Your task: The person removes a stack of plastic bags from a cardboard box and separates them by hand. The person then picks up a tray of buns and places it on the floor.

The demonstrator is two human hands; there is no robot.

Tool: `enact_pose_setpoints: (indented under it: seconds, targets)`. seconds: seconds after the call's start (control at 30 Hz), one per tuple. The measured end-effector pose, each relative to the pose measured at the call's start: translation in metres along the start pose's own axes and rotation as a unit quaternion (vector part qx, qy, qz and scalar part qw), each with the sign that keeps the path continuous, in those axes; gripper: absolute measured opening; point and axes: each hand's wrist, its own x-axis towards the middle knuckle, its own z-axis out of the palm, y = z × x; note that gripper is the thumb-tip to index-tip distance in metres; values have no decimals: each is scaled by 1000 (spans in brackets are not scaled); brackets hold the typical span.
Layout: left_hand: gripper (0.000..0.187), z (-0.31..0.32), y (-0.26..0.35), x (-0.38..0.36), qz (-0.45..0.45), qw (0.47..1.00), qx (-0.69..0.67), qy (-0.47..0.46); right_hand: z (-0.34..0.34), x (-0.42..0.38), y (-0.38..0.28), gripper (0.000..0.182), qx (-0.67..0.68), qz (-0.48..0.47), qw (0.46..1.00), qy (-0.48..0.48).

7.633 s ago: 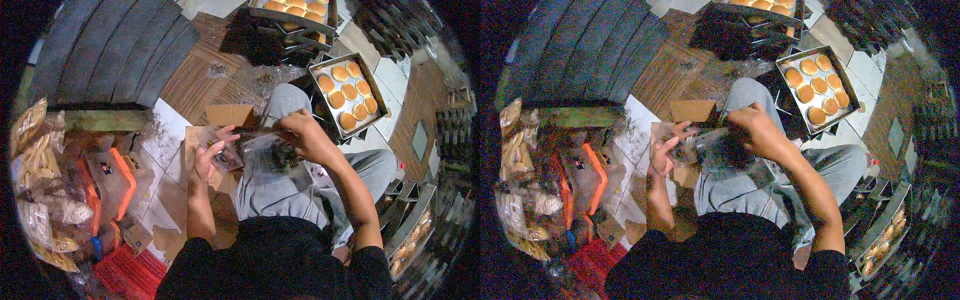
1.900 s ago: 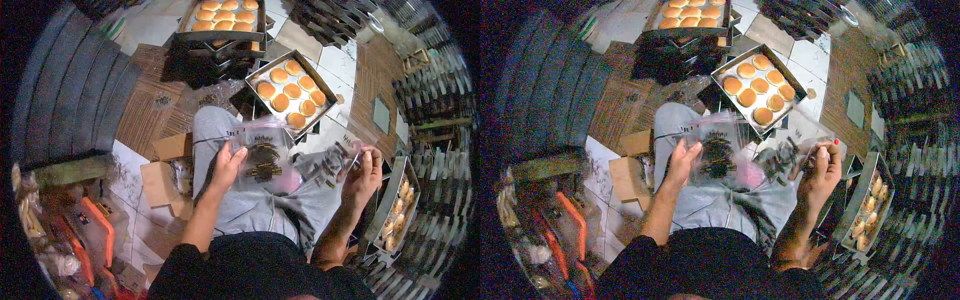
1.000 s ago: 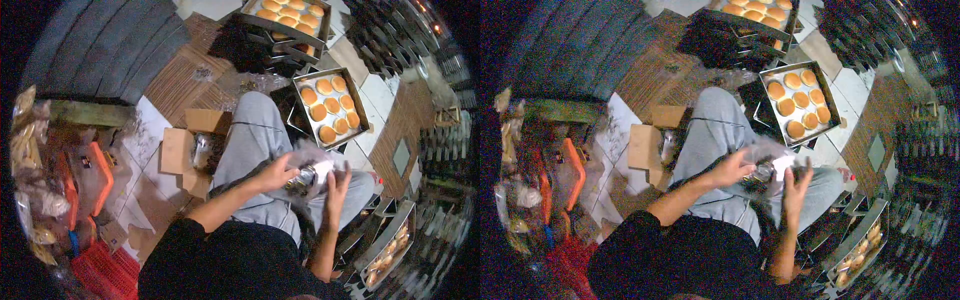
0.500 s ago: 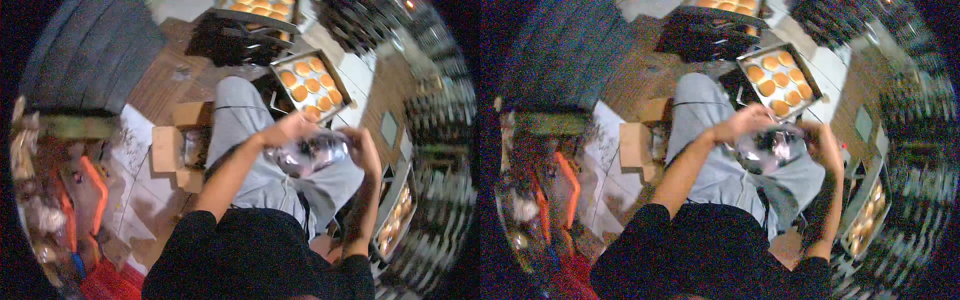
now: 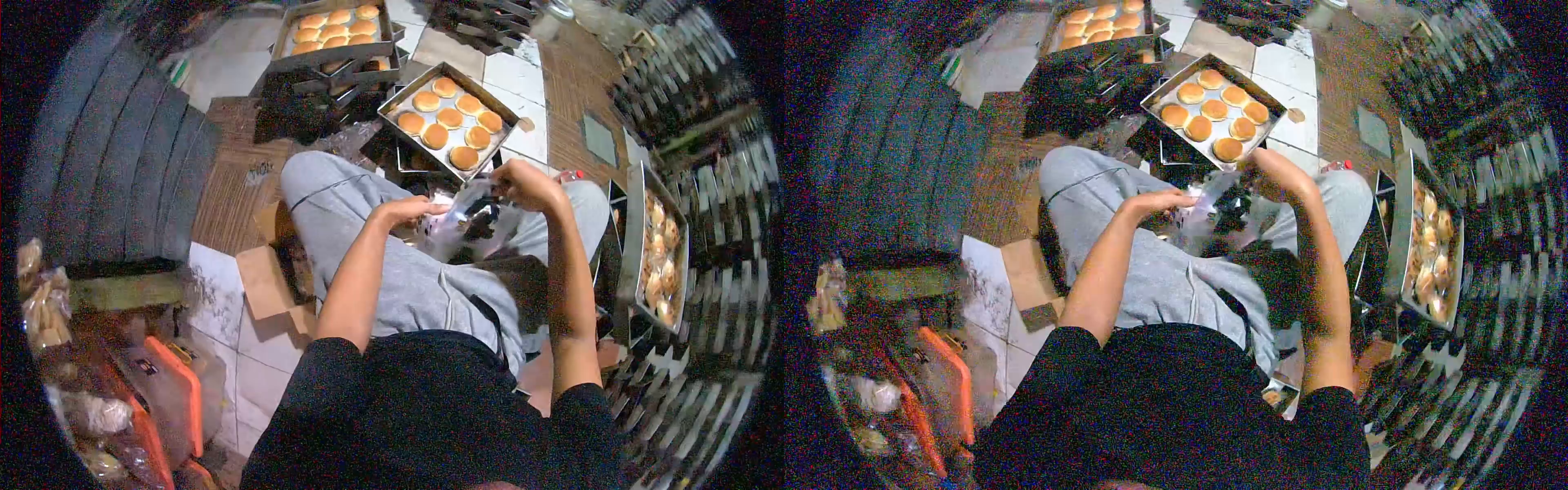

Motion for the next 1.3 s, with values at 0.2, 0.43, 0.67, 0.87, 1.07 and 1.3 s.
enact_pose_setpoints:
  seconds: [0.2, 0.43, 0.67, 0.87, 1.07, 1.3]
  targets:
    - [96, 27, 1, -23, 52, 994, -72, 59, -23, -56, -34, 13, -144, 2, 986, 82]
    - [82, 56, -18, -3, 173, 963, 48, 201, 3, -49, -15, 15, -150, -27, 980, 130]
    - [79, 54, 4, -20, 206, 932, 50, 294, 90, -25, 15, 17, -35, -44, 995, 86]
    - [74, 53, -10, -14, 223, 933, 23, 282, 125, -8, 16, 24, -74, 18, 997, 7]
    - [67, 57, -27, -16, 203, 940, 65, 266, 148, -3, 30, 24, -72, -5, 997, 2]
    - [65, 37, -57, 17, 245, 923, 167, 246, 167, 7, 37, 26, -125, -24, 991, -47]
